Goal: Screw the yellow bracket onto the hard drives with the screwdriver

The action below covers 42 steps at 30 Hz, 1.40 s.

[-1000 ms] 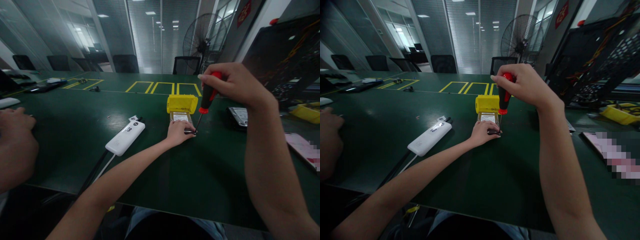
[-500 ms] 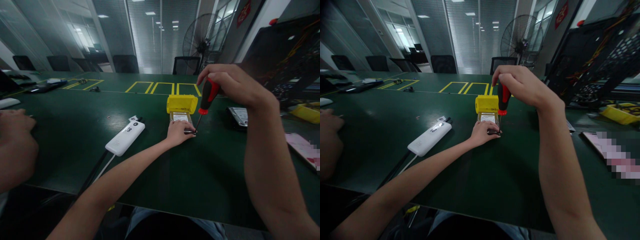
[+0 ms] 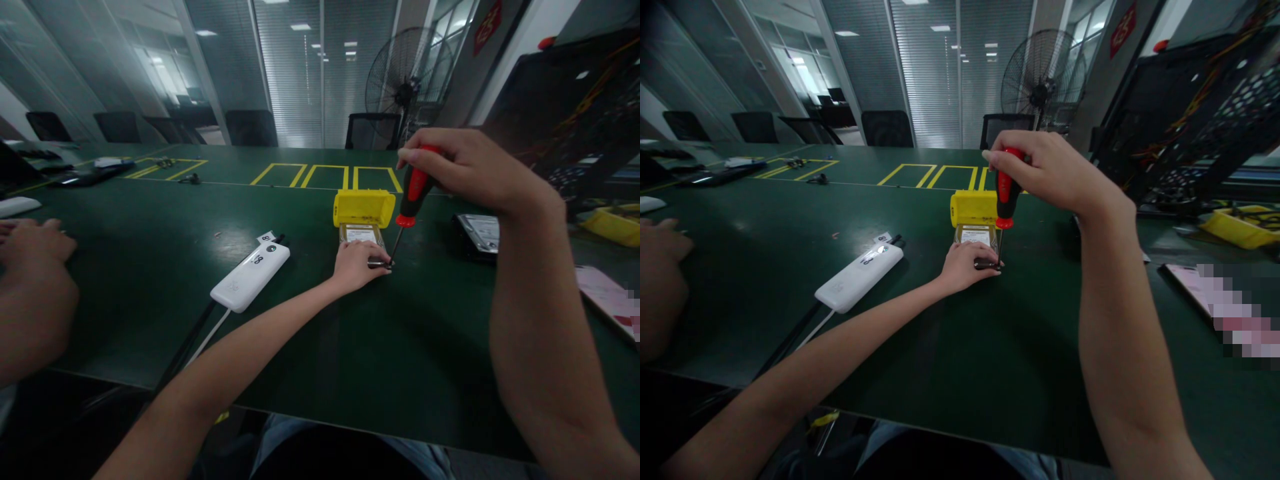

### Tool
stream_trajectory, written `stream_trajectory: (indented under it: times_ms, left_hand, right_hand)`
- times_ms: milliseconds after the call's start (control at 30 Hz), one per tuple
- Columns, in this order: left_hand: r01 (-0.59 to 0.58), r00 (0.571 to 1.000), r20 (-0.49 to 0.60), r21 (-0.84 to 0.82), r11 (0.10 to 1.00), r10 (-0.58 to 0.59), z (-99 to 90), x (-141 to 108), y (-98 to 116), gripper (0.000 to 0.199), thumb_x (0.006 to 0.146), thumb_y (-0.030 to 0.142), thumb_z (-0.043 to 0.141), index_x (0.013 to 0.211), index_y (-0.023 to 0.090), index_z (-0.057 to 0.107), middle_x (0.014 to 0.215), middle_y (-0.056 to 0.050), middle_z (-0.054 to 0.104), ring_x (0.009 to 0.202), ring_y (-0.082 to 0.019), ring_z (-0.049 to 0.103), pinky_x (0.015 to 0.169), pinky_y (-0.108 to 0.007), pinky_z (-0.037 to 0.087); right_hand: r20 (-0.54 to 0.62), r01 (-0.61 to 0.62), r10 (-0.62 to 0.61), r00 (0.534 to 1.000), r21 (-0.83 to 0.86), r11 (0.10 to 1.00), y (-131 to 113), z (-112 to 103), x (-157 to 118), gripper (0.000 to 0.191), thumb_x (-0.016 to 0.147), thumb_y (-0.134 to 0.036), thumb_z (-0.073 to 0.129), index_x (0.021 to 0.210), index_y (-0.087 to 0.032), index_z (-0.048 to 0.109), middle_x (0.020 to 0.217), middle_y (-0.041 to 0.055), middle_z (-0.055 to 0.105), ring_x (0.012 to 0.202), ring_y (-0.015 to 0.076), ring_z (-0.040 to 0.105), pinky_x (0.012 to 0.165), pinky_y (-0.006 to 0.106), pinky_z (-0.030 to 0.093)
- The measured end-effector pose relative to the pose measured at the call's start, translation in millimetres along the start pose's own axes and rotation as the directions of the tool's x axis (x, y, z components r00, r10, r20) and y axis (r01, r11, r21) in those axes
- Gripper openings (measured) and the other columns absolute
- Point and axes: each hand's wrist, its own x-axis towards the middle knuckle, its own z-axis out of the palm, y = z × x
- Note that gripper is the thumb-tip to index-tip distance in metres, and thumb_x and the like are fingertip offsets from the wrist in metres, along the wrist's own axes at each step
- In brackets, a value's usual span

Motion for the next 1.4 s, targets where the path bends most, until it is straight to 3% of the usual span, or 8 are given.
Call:
stream_trajectory:
  times_ms: [233, 433, 500, 800, 1067, 1233, 1400]
  left_hand:
    - [0.009, 1.0, 0.014, 0.011, 1.0, -0.009, -1.5, -0.7, 1.5, 0.02, 0.078, 0.038, 0.059, 0.095, 0.027, 0.064, 0.109, 0.005, 0.062, 0.105, -0.019, 0.051, 0.088, -0.039, 0.033]
    - [0.014, 1.0, 0.001, 0.013, 1.0, -0.014, -2.8, -1.8, 1.3, 0.018, 0.077, 0.037, 0.061, 0.093, 0.028, 0.065, 0.106, 0.005, 0.063, 0.101, -0.02, 0.052, 0.086, -0.04, 0.033]
    - [0.016, 1.0, -0.002, 0.019, 1.0, -0.016, -2.5, -1.9, 0.8, 0.018, 0.077, 0.037, 0.061, 0.092, 0.028, 0.065, 0.106, 0.005, 0.064, 0.101, -0.02, 0.053, 0.085, -0.039, 0.033]
    - [0.006, 1.0, -0.005, 0.014, 1.0, -0.006, -1.2, -1.0, 0.6, 0.019, 0.077, 0.038, 0.061, 0.093, 0.027, 0.065, 0.107, 0.005, 0.063, 0.102, -0.02, 0.052, 0.086, -0.039, 0.034]
    - [0.008, 1.0, -0.008, 0.015, 1.0, -0.008, -2.6, -1.8, 1.7, 0.019, 0.077, 0.037, 0.061, 0.093, 0.028, 0.065, 0.107, 0.005, 0.063, 0.101, -0.02, 0.052, 0.084, -0.039, 0.034]
    - [0.003, 1.0, -0.011, 0.011, 1.0, -0.003, -2.7, -3.1, -0.1, 0.019, 0.077, 0.037, 0.06, 0.093, 0.027, 0.065, 0.108, 0.005, 0.063, 0.102, -0.019, 0.052, 0.085, -0.038, 0.033]
    - [-0.003, 1.0, -0.028, 0.008, 1.0, 0.003, -0.8, -1.9, -3.9, 0.019, 0.076, 0.039, 0.062, 0.092, 0.028, 0.065, 0.106, 0.006, 0.064, 0.101, -0.02, 0.053, 0.084, -0.038, 0.033]
  right_hand:
    - [0.012, -0.09, 0.09, 0.996, 0.029, 0.995, -3.6, -0.5, 1.0, 0.04, 0.091, -0.044, 0.034, 0.067, -0.015, 0.049, 0.06, -0.0009, 0.043, 0.054, 0.0076, 0.039, 0.052, 0.024, 0.028]
    - [0.083, -0.125, 0.116, 0.99, 0.114, 0.986, -2.9, -3.3, -0.3, 0.034, 0.093, -0.025, 0.025, 0.094, -0.017, 0.058, 0.079, 0.0001, 0.054, 0.054, 0.0061, 0.043, 0.051, 0.022, 0.034]
    - [0.106, -0.126, 0.113, 0.988, 0.127, 0.984, -2.7, -4.3, -0.6, 0.034, 0.094, -0.029, 0.026, 0.097, -0.017, 0.058, 0.081, 0.0001, 0.054, 0.052, 0.0056, 0.043, 0.048, 0.021, 0.034]
    - [0.043, -0.072, 0.07, 0.997, 0.033, 0.997, -1.7, -2.7, -1.0, 0.041, 0.088, -0.05, 0.037, 0.078, -0.016, 0.058, 0.061, -0.0021, 0.047, 0.053, 0.0051, 0.042, 0.051, 0.022, 0.03]
    - [0.018, -0.169, 0.169, 0.985, 0.014, 0.985, -3.9, -0.6, 0.5, 0.047, 0.085, -0.057, 0.038, 0.069, -0.016, 0.053, 0.054, -0.0021, 0.044, 0.05, 0.0057, 0.04, 0.049, 0.023, 0.027]
    - [0.025, -0.156, 0.156, 0.987, -0.005, 0.988, -8.1, -2.9, -0.6, 0.043, 0.092, -0.044, 0.03, 0.066, -0.016, 0.048, 0.061, -0.0007, 0.046, 0.056, 0.0076, 0.042, 0.054, 0.024, 0.028]
    - [0.093, -0.14, 0.13, 0.987, 0.101, 0.985, -3.3, -5.2, 0.8, 0.039, 0.094, -0.034, 0.027, 0.086, -0.016, 0.06, 0.071, 0.0006, 0.056, 0.059, 0.0087, 0.049, 0.055, 0.024, 0.035]
